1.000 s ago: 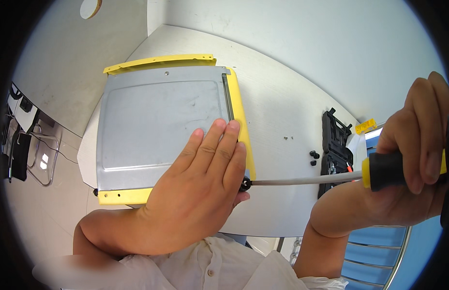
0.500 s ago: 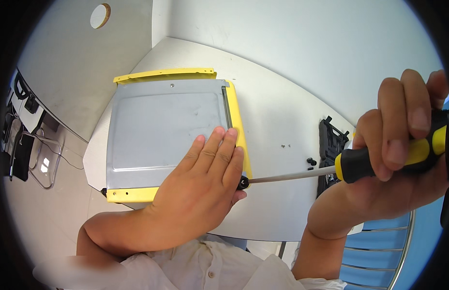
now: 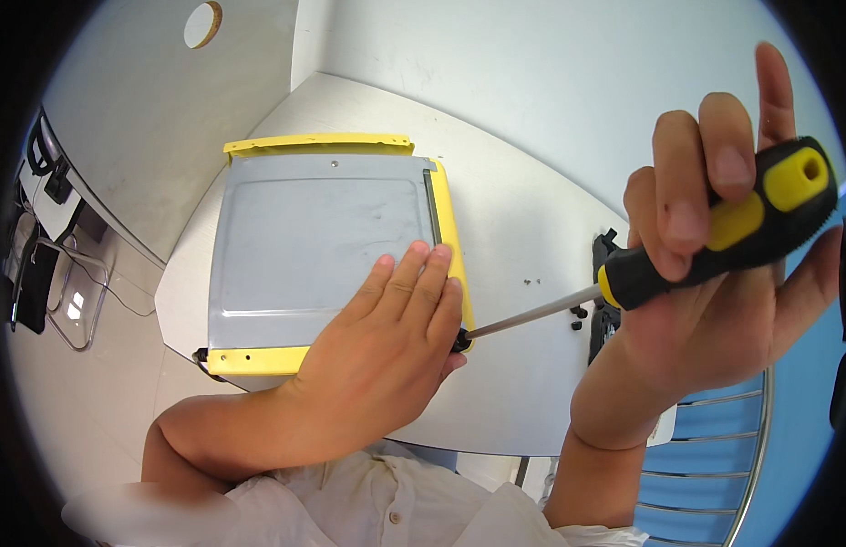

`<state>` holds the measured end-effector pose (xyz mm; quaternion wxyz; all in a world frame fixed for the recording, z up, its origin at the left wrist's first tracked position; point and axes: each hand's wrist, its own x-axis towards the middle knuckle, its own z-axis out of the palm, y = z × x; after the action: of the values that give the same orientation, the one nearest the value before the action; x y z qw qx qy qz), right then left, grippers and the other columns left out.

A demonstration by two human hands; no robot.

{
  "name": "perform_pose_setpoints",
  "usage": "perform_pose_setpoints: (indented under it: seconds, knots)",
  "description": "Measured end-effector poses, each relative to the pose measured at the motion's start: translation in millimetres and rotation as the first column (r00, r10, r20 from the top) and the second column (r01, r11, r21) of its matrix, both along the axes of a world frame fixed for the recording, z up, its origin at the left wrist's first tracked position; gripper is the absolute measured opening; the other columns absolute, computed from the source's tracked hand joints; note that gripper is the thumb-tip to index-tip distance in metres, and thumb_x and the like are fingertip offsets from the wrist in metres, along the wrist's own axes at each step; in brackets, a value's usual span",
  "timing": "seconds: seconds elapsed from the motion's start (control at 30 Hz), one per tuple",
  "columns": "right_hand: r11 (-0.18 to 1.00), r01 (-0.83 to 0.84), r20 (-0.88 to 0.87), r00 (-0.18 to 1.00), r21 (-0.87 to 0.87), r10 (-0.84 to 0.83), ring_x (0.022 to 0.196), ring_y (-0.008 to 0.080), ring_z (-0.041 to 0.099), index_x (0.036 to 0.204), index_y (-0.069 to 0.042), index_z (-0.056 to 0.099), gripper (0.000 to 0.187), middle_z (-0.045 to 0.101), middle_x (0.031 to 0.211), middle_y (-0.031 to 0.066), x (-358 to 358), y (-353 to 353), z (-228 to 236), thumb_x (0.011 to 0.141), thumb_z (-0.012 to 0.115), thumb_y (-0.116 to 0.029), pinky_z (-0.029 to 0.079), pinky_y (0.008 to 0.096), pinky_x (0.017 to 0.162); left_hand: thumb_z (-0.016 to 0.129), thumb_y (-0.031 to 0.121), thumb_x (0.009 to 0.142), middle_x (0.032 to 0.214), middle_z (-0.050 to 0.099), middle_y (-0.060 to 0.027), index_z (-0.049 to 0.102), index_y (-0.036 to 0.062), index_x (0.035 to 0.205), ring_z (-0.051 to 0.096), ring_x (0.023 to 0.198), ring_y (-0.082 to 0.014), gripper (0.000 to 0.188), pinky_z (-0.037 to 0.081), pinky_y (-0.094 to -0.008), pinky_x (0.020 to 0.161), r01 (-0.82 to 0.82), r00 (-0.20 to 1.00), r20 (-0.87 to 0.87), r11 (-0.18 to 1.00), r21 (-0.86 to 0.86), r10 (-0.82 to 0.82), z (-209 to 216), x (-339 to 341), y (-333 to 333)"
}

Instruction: The person assembles a yellow and gray electronic device on a white table. They attach black rubber feet to the corners using a screwdriver, then place a yellow plastic cover over the device and press it into place.

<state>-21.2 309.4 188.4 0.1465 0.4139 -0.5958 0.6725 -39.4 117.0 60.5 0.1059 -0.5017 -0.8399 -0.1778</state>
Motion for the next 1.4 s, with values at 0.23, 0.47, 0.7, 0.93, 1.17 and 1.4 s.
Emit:
perform_pose_setpoints:
  seconds: [0.23,0.47,0.7,0.93,1.17,1.4]
  knots:
    - [0.991,0.112,-0.072,0.990,-0.074,-0.117,0.077,0.0201,0.049,0.128,-0.004,0.040,0.047,0.047,0.115,0.0126,4.8,-4.5,0.2,0.090,0.055,-0.026,0.047,0.0297,0.065,0.064,0.032,0.085,0.138,0.044,-0.0233,0.050,-0.0048,0.123,0.042,0.129,-0.0360,0.055,0.034,-0.0438,0.108,-0.005,0.999,-0.048,0.999,0.043,0.007,-4.7,0.5,2.5]
    - [0.959,0.163,-0.070,0.986,0.233,-0.151,0.060,0.0098,0.047,0.142,-0.009,0.026,0.061,0.050,0.099,0.0071,8.5,-27.5,18.7,0.095,0.049,-0.041,0.045,0.0233,0.055,0.063,0.030,0.085,0.136,0.046,-0.0232,0.050,-0.0037,0.123,0.044,0.128,-0.0354,0.052,0.035,-0.0435,0.107,-0.025,0.995,-0.098,0.999,0.038,0.029,-7.1,0.7,2.9]
    - [0.981,0.094,-0.119,0.990,0.171,-0.074,0.096,0.0350,0.061,0.136,-0.002,0.033,0.050,0.043,0.125,0.0239,3.2,0.0,22.4,0.096,0.039,-0.030,0.055,0.0454,0.083,0.062,0.028,0.085,0.135,0.047,-0.0231,0.050,-0.0034,0.124,0.044,0.128,-0.0357,0.051,0.034,-0.0438,0.108,-0.009,0.995,-0.102,0.998,0.067,0.016,-9.3,1.2,4.2]
    - [0.873,0.487,-0.330,0.822,-0.012,-0.463,0.093,0.0353,0.064,0.127,-0.001,0.041,0.042,0.041,0.131,0.0277,1.2,-18.8,-3.9,0.093,0.045,-0.025,0.057,0.0434,0.083,0.061,0.027,0.087,0.136,0.046,-0.0234,0.048,-0.0040,0.127,0.044,0.128,-0.0365,0.052,0.034,-0.0440,0.108,-0.002,0.995,-0.095,0.998,0.064,0.008,-8.1,0.7,4.4]
    - [0.898,0.401,-0.102,0.916,0.180,-0.388,0.095,0.0332,0.063,0.125,0.000,0.041,0.041,0.044,0.127,0.0262,14.0,-11.2,17.1,0.092,0.046,-0.024,0.056,0.0420,0.084,0.059,0.027,0.088,0.136,0.047,-0.0234,0.047,-0.0045,0.129,0.043,0.129,-0.0361,0.053,0.033,-0.0439,0.109,-0.003,0.995,-0.101,0.999,0.038,0.007,-6.0,1.1,3.8]
    - [0.855,0.515,-0.198,0.846,0.062,-0.495,0.097,0.0310,0.062,0.123,0.000,0.042,0.040,0.046,0.123,0.0247,3.6,-15.6,-1.1,0.092,0.046,-0.023,0.055,0.0405,0.084,0.059,0.027,0.088,0.135,0.047,-0.0232,0.048,-0.0044,0.128,0.043,0.129,-0.0363,0.052,0.033,-0.0441,0.109,-0.010,0.994,-0.106,0.999,0.036,0.014,-6.5,2.1,4.0]
